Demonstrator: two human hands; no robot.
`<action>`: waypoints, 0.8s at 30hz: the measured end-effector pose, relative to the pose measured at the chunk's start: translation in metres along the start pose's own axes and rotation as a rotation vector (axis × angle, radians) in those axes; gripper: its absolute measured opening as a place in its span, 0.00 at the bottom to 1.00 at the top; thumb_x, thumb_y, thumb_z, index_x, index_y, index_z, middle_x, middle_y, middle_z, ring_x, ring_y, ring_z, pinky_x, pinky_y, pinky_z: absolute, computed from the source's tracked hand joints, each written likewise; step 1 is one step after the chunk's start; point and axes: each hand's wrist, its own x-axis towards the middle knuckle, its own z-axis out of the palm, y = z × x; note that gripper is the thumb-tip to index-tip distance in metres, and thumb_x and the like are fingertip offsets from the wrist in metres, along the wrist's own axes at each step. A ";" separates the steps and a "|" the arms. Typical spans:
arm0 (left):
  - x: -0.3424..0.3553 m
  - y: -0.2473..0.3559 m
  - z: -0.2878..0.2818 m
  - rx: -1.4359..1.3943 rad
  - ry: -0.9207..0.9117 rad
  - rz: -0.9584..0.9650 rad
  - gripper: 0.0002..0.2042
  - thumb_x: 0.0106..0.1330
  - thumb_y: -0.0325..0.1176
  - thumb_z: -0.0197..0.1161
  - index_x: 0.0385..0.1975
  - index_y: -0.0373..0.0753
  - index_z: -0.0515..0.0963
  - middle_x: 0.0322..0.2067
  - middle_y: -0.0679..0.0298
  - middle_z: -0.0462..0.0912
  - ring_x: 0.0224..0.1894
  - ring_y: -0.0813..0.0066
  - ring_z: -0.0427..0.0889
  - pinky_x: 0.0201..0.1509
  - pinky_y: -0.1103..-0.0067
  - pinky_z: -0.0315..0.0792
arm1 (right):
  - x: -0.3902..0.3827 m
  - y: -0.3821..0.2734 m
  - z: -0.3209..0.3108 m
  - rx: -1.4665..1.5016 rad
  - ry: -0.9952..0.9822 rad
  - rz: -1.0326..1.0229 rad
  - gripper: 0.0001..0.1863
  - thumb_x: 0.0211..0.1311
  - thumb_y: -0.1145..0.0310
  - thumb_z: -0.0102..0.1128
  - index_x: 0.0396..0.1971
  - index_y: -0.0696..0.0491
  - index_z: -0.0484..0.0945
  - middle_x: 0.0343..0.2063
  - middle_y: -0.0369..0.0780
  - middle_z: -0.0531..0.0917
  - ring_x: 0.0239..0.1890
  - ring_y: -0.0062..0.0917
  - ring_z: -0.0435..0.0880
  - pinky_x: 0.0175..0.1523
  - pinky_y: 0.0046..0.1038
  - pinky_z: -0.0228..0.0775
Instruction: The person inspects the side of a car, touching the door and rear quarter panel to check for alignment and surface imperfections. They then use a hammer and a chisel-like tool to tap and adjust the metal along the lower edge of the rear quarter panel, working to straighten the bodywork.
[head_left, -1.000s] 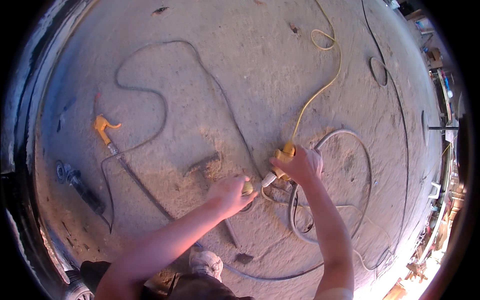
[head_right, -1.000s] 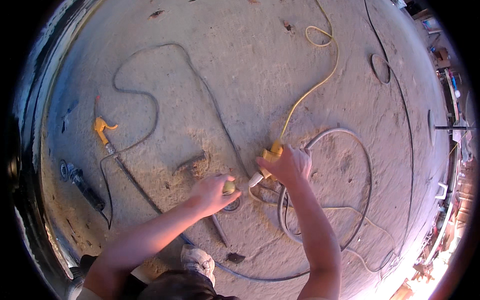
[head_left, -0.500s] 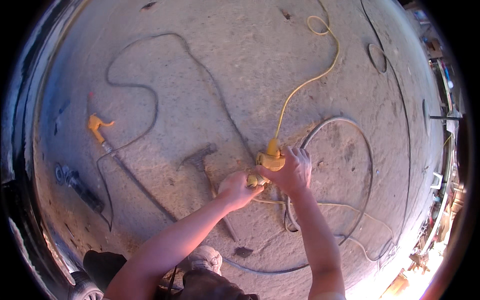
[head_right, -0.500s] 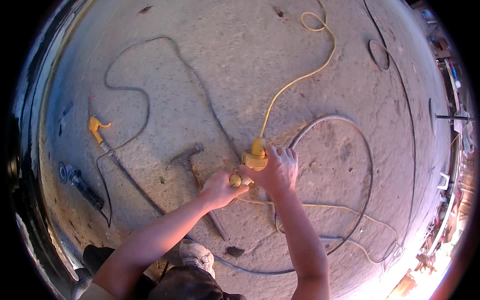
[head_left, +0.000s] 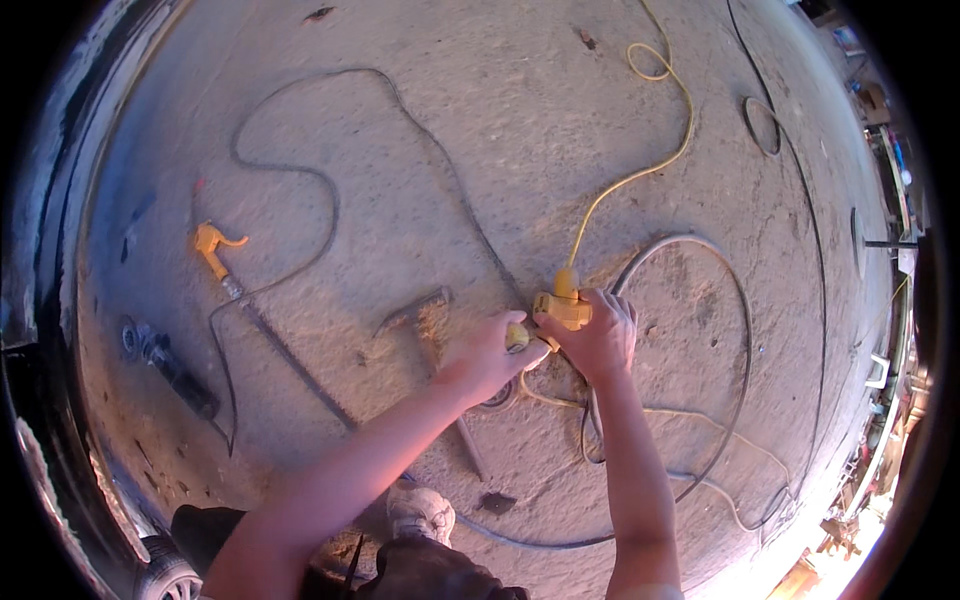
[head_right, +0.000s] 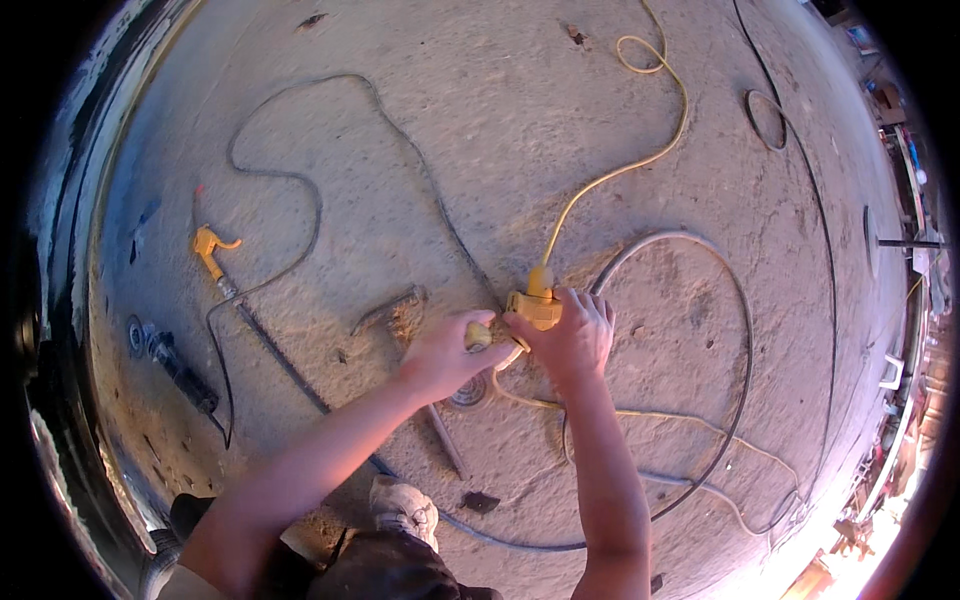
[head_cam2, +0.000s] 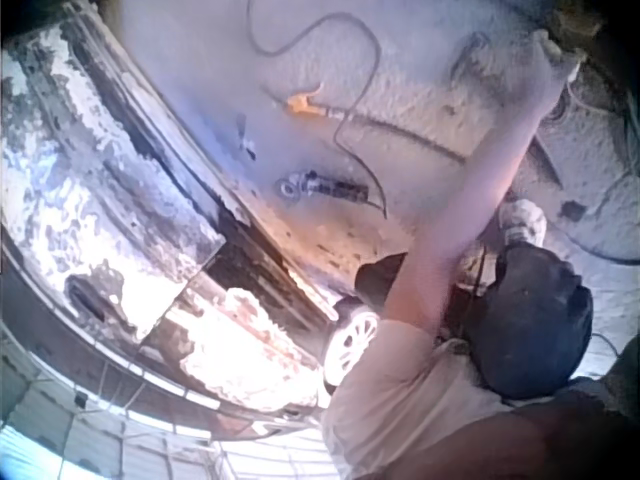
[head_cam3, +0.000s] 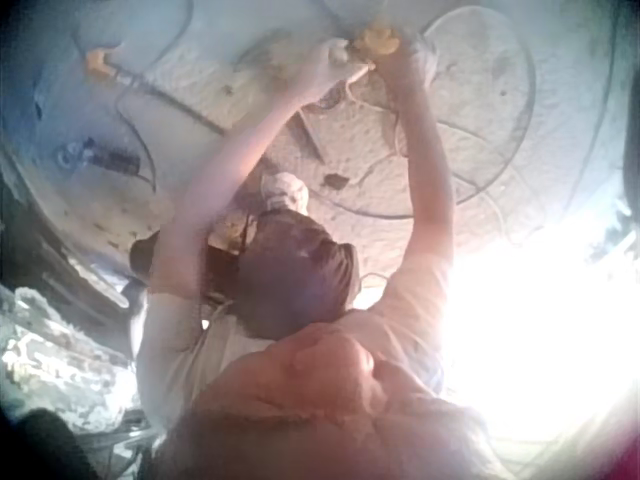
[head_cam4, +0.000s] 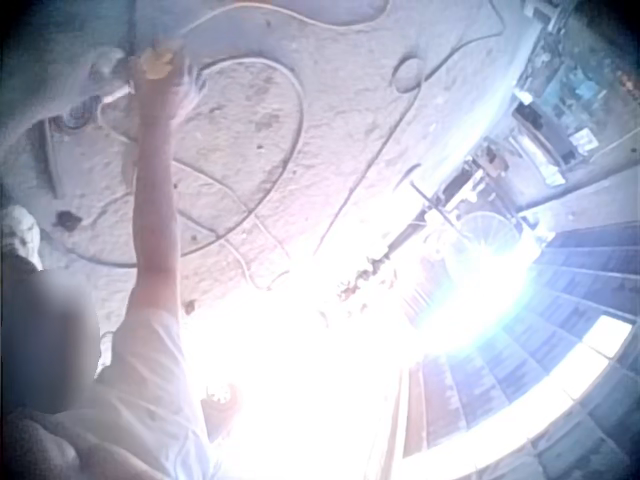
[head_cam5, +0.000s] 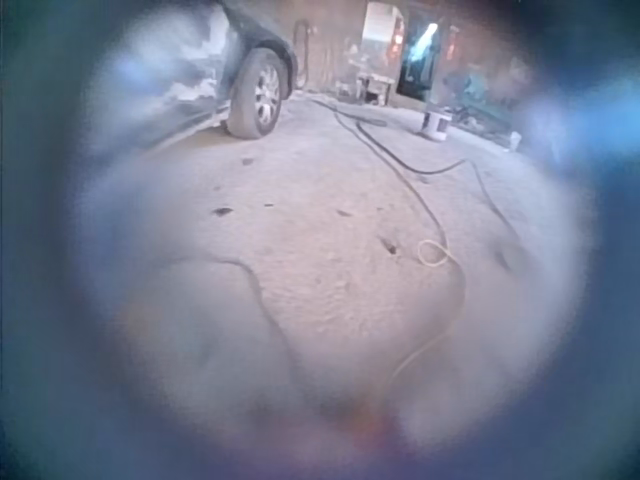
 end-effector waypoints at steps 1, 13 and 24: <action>-0.004 0.002 -0.018 0.039 -0.039 -0.013 0.28 0.60 0.52 0.66 0.50 0.35 0.76 0.38 0.57 0.84 0.39 0.63 0.84 0.46 0.71 0.76 | 0.000 0.002 -0.003 0.014 -0.004 0.024 0.27 0.41 0.48 0.74 0.34 0.55 0.81 0.32 0.44 0.83 0.39 0.39 0.80 0.50 0.38 0.70; -0.182 -0.133 -0.220 -0.085 0.212 -0.452 0.17 0.57 0.38 0.69 0.44 0.36 0.80 0.26 0.64 0.82 0.28 0.82 0.79 0.35 0.79 0.75 | -0.119 0.073 -0.005 0.224 0.165 0.441 0.19 0.61 0.61 0.62 0.47 0.57 0.77 0.44 0.47 0.81 0.50 0.42 0.77 0.56 0.38 0.67; -0.361 -0.188 -0.295 0.364 0.053 -0.640 0.23 0.57 0.51 0.67 0.46 0.41 0.79 0.36 0.52 0.83 0.41 0.56 0.82 0.46 0.67 0.74 | -0.152 -0.104 0.040 0.091 -0.142 -0.305 0.28 0.56 0.68 0.60 0.57 0.58 0.68 0.58 0.51 0.69 0.62 0.49 0.64 0.65 0.48 0.57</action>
